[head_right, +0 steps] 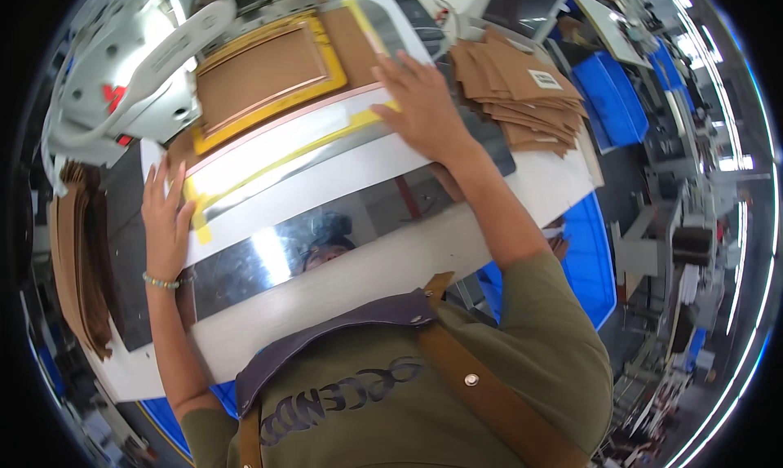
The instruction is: Using an industrial sewing machine to stitch brand labels onto leather bag components.
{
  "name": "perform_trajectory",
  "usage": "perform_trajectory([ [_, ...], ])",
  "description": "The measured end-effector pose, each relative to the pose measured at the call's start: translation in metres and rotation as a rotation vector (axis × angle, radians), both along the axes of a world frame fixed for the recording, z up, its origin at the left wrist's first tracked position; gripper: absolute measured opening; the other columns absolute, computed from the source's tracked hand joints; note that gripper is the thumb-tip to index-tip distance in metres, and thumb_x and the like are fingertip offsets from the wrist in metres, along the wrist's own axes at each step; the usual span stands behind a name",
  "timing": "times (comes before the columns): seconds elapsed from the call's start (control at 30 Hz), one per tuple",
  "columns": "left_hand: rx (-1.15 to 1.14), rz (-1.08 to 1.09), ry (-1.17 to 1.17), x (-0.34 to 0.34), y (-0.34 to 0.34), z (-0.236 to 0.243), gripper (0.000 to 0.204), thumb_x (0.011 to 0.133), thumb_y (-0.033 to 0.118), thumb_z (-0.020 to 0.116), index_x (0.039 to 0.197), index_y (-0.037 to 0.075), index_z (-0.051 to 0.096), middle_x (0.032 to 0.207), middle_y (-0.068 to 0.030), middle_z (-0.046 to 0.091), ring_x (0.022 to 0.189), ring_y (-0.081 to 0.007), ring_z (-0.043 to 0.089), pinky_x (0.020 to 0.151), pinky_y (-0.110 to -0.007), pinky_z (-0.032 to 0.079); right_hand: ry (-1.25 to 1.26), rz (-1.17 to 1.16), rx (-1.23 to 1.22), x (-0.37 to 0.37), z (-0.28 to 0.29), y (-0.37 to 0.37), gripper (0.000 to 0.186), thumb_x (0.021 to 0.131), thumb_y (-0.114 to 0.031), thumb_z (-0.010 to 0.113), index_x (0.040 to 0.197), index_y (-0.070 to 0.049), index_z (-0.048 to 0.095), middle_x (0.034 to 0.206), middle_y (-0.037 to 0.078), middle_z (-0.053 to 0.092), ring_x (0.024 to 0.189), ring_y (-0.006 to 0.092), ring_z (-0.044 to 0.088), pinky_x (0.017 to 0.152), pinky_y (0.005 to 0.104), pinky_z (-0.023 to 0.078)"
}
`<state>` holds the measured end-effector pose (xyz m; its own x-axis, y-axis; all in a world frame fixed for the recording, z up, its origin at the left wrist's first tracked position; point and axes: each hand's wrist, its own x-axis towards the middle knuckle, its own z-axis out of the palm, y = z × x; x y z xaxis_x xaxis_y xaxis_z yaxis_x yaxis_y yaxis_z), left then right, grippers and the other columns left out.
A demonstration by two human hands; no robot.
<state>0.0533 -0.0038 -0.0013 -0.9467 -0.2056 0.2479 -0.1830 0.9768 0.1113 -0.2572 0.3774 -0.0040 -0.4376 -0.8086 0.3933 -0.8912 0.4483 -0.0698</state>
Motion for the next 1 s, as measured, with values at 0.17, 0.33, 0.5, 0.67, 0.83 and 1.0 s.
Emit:
perform_trajectory([
  [0.17, 0.023, 0.016, -0.045, -0.004, 0.003, -0.001, 0.057, 0.106, 0.031, 0.056, 0.161, 0.017, 0.052, 0.175, -0.0119, 0.034, 0.163, -0.0371, 0.024, 0.129, -0.054, 0.021, -0.027, -0.003, 0.056, 0.002, 0.000, 0.005, 0.057, 0.111, -0.048, 0.051, 0.153, -0.009, 0.058, 0.166, 0.010, 0.047, 0.159, 0.0339, 0.032, 0.127, 0.0594, 0.025],
  [0.33, 0.033, 0.033, -0.038, -0.003, 0.003, -0.002, 0.056, 0.108, 0.036, 0.052, 0.161, 0.017, 0.052, 0.175, -0.0118, 0.034, 0.163, -0.0363, 0.024, 0.130, -0.054, 0.020, -0.024, -0.017, 0.091, 0.003, -0.001, 0.005, 0.057, 0.112, -0.049, 0.048, 0.154, -0.012, 0.058, 0.167, 0.009, 0.046, 0.159, 0.0332, 0.032, 0.128, 0.0587, 0.024],
  [0.5, 0.036, 0.015, -0.043, -0.002, 0.003, -0.002, 0.056, 0.108, 0.036, 0.052, 0.161, 0.017, 0.053, 0.175, -0.0121, 0.035, 0.163, -0.0361, 0.025, 0.129, -0.054, 0.020, -0.034, -0.021, 0.063, 0.007, 0.001, 0.006, 0.052, 0.110, -0.040, 0.055, 0.152, -0.009, 0.058, 0.166, 0.009, 0.048, 0.158, 0.0345, 0.034, 0.127, 0.0566, 0.025],
  [0.67, 0.047, 0.004, -0.038, -0.004, 0.003, -0.001, 0.055, 0.108, 0.034, 0.053, 0.160, 0.015, 0.053, 0.174, -0.0127, 0.036, 0.162, -0.0372, 0.026, 0.129, -0.053, 0.021, -0.046, -0.045, 0.050, 0.008, 0.001, 0.007, 0.052, 0.108, -0.040, 0.059, 0.150, -0.008, 0.060, 0.165, 0.009, 0.049, 0.157, 0.0341, 0.035, 0.126, 0.0556, 0.026],
  [0.83, 0.035, -0.029, -0.018, 0.000, -0.007, -0.005, 0.055, 0.109, 0.033, 0.052, 0.159, 0.009, 0.053, 0.173, -0.0177, 0.036, 0.160, -0.0398, 0.031, 0.129, -0.052, 0.022, 0.015, -0.042, -0.016, 0.003, -0.002, 0.007, 0.053, 0.106, -0.047, 0.059, 0.144, -0.009, 0.065, 0.160, 0.009, 0.055, 0.155, 0.0328, 0.039, 0.124, 0.0592, 0.029],
  [1.0, 0.033, -0.076, 0.023, -0.006, -0.006, -0.011, 0.056, 0.111, 0.033, 0.049, 0.161, 0.009, 0.050, 0.173, -0.0172, 0.036, 0.160, -0.0396, 0.031, 0.129, -0.052, 0.023, 0.079, -0.234, -0.318, -0.030, 0.068, 0.053, 0.033, 0.101, -0.029, 0.068, 0.125, -0.009, 0.076, 0.134, 0.008, 0.073, 0.127, 0.0295, 0.065, 0.108, 0.0439, 0.051],
])
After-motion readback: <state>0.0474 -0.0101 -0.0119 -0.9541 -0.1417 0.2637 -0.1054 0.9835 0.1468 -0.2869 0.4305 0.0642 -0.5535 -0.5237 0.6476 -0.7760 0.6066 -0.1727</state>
